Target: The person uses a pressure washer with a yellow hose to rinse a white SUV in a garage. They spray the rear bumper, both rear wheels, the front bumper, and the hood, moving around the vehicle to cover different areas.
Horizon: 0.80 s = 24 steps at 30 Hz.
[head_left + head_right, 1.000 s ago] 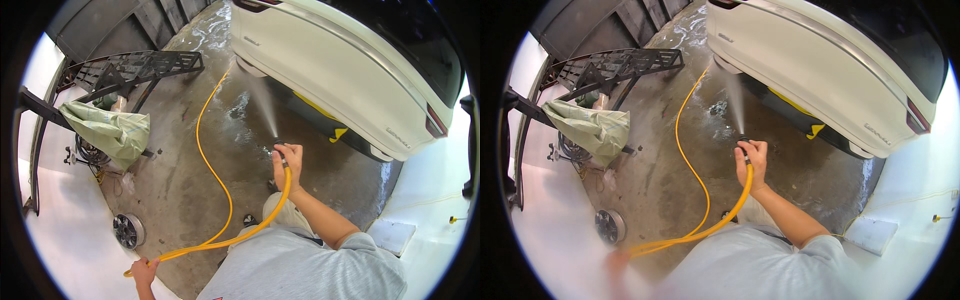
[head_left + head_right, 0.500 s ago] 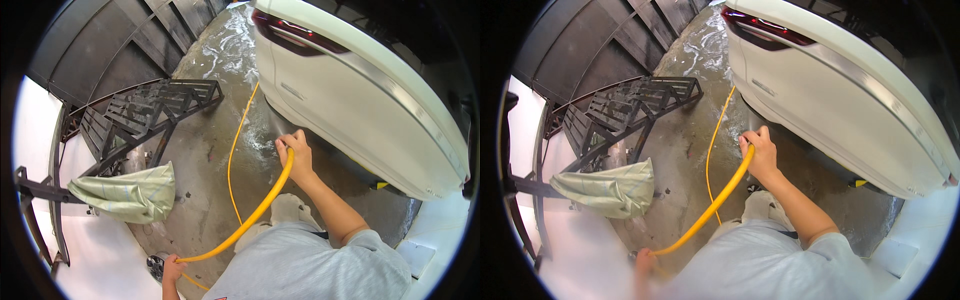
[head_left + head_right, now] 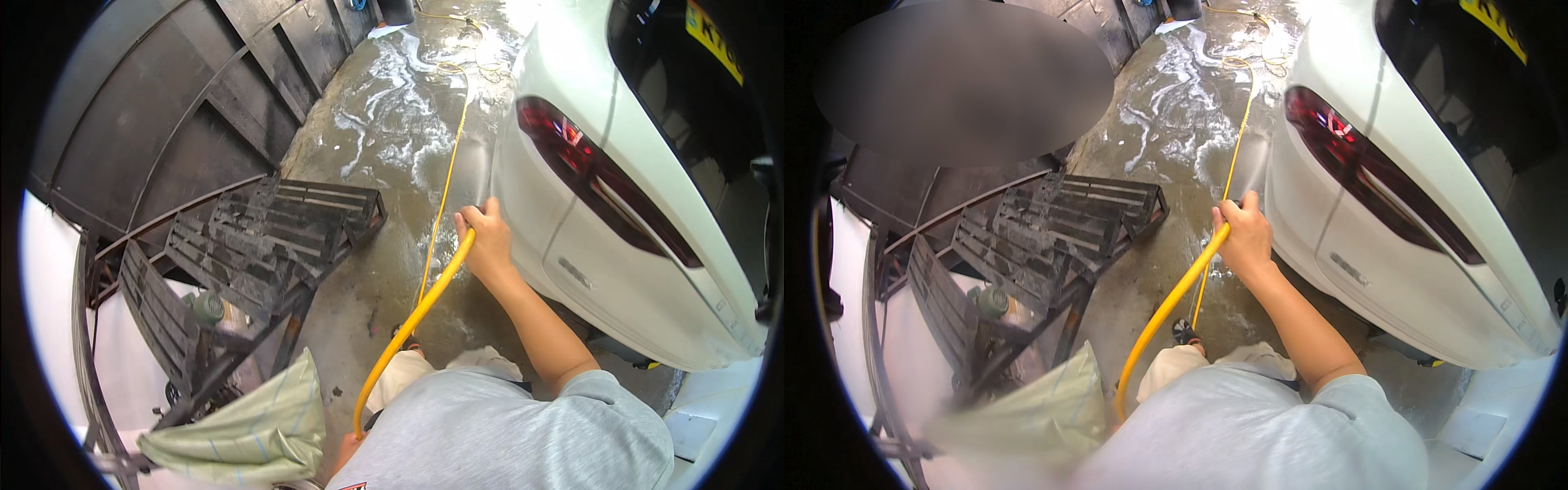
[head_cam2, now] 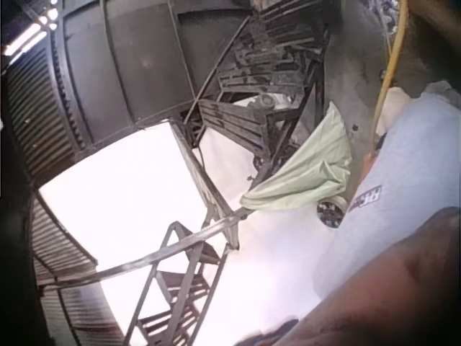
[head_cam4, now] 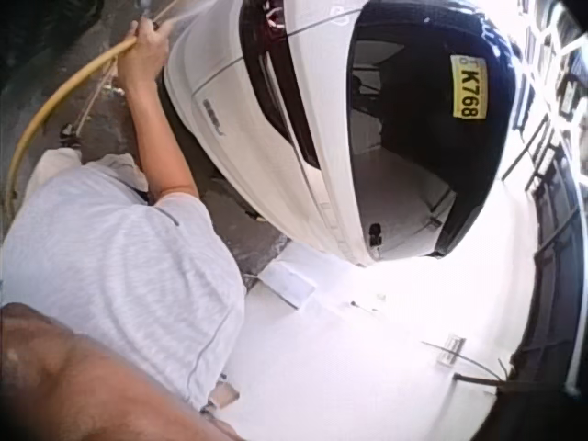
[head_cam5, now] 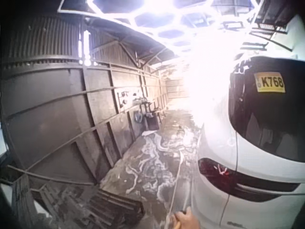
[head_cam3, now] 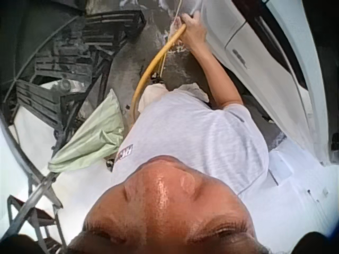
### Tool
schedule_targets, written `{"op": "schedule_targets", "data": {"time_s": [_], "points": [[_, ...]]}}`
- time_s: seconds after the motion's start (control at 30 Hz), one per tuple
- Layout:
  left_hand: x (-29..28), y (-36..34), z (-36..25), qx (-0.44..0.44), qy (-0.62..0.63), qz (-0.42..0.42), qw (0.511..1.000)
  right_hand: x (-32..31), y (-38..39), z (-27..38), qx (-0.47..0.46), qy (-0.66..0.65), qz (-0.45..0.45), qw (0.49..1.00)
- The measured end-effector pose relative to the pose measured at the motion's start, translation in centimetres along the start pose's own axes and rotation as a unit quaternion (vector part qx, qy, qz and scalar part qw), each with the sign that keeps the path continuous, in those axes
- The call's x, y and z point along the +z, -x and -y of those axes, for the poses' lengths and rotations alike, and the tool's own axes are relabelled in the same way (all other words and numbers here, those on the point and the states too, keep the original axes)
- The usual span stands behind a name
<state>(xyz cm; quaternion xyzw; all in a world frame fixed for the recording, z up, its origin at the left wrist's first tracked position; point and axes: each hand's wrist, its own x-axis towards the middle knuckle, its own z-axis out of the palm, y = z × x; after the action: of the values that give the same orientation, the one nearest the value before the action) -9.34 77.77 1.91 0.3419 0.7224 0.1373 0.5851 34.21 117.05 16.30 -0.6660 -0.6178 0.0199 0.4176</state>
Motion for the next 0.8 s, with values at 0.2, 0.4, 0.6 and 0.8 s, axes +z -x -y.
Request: {"op": "schedule_targets", "data": {"time_s": [0.2,0.4,0.6,0.8], "points": [[-7.2,-11.7,-11.6,0.042,-0.003,0.007,0.999,5.6,-9.1,-0.2,0.03,0.062,-0.048,0.996],[-10.4,-23.1,-23.7,0.07,-0.011,0.026,0.997,12.5,-19.4,-4.1,0.067,0.086,-0.09,0.99],[-8.2,-38.3,-37.6,0.086,-0.012,0.019,0.996,21.4,-33.9,-13.5,0.088,0.14,-0.113,0.98],[-6.2,-54.0,-56.5,0.103,-0.049,0.034,0.993,28.3,-50.7,-22.2,0.166,0.196,-0.058,0.965]]}}
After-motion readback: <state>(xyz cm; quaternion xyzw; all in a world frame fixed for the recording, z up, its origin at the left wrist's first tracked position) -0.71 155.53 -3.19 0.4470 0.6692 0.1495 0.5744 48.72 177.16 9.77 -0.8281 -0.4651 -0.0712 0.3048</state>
